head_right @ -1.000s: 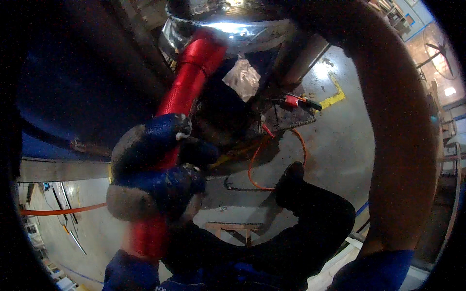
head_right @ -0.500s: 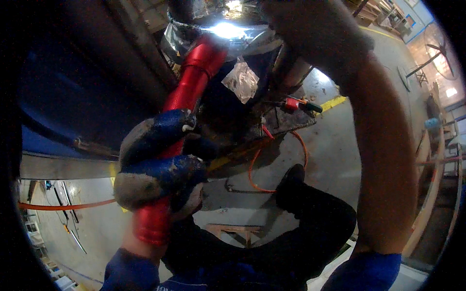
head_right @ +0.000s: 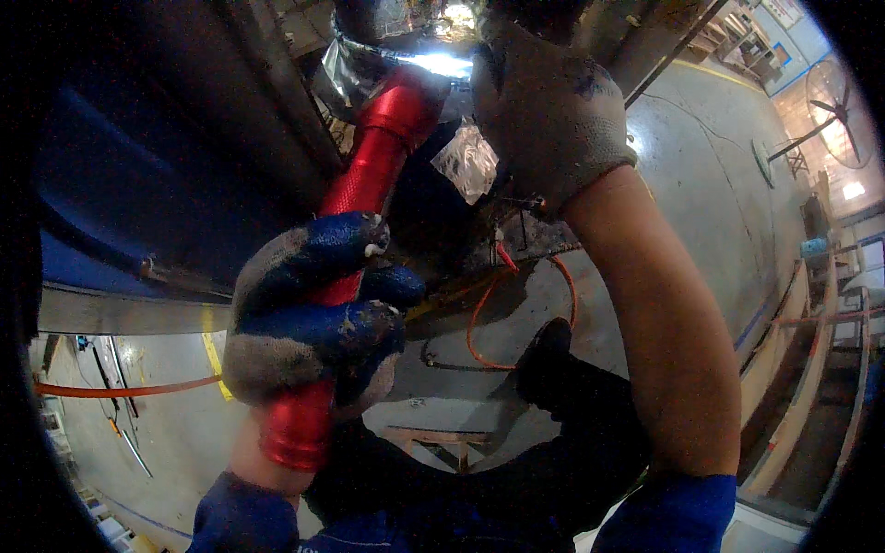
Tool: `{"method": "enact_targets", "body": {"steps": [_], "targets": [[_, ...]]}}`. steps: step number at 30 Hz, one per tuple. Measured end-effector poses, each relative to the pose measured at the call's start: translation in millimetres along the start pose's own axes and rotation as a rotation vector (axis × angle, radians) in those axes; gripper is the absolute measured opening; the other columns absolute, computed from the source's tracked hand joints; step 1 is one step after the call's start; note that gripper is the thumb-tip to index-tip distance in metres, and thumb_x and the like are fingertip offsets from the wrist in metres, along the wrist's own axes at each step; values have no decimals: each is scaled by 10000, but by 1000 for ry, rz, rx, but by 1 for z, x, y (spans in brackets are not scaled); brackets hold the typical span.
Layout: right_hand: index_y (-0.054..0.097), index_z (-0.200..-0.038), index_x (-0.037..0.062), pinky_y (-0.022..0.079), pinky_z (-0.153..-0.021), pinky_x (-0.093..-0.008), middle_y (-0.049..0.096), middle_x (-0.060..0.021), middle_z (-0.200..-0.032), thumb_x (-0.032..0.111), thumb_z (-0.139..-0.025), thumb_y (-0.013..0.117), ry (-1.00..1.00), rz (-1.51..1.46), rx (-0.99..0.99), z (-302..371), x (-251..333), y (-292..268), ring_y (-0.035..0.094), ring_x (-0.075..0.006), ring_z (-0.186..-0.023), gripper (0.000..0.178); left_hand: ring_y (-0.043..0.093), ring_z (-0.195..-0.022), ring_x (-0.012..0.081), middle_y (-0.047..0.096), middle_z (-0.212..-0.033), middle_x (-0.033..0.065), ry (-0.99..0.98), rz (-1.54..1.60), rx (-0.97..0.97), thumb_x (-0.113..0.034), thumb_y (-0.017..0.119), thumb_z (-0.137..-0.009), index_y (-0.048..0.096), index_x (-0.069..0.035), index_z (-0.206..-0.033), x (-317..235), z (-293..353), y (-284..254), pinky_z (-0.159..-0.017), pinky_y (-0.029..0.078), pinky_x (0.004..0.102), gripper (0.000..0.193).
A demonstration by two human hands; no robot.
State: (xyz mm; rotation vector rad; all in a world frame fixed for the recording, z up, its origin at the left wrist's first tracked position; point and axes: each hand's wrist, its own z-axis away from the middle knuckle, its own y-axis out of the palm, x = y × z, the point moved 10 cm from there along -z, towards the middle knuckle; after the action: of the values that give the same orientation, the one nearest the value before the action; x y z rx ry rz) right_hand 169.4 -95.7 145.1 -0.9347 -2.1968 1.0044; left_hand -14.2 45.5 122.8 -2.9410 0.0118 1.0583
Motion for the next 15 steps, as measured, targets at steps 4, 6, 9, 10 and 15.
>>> {"method": "enact_targets", "body": {"steps": [4,6,9,10,15], "targets": [[619,-1291,89,568,-822,-457,716,-232,-995,235,-913,686,-23,69,-27,-1,-2,4,718,-375,-922,411,758,-854,345,648,-1216,295,62,-132,-87,20,833,-739,652,-71,-1046,-8,-2,3,-715,649,404,368],[609,-1308,102,570,-818,-464,718,-224,-980,236,-883,711,5,205,-9,0,5,11,718,-373,-923,457,735,-948,328,650,-1248,264,-6,-49,-85,-29,820,-761,683,-82,-1102,0,1,1,-804,620,407,372],[596,-1320,121,576,-804,-467,724,-178,-994,220,-825,746,84,357,69,-10,1,25,721,-352,-949,527,691,-1124,298,648,-1323,199,-135,111,-16,-130,799,-804,745,-89,-1196,13,8,-2,-987,562,412,398],[601,-1306,126,577,-803,-465,723,-171,-1006,230,-812,753,82,393,56,-12,4,23,720,-351,-960,527,693,-1119,291,649,-1323,197,-250,153,10,-133,801,-804,744,-80,-1195,16,10,-3,-985,560,403,398],[580,-1331,126,576,-835,-455,707,-170,-1070,275,-795,749,-162,580,-35,-22,2,26,716,-346,-991,581,703,-1094,279,657,-1319,188,-546,264,25,-140,809,-789,759,-79,-1178,20,13,2,-963,560,382,396]]}}
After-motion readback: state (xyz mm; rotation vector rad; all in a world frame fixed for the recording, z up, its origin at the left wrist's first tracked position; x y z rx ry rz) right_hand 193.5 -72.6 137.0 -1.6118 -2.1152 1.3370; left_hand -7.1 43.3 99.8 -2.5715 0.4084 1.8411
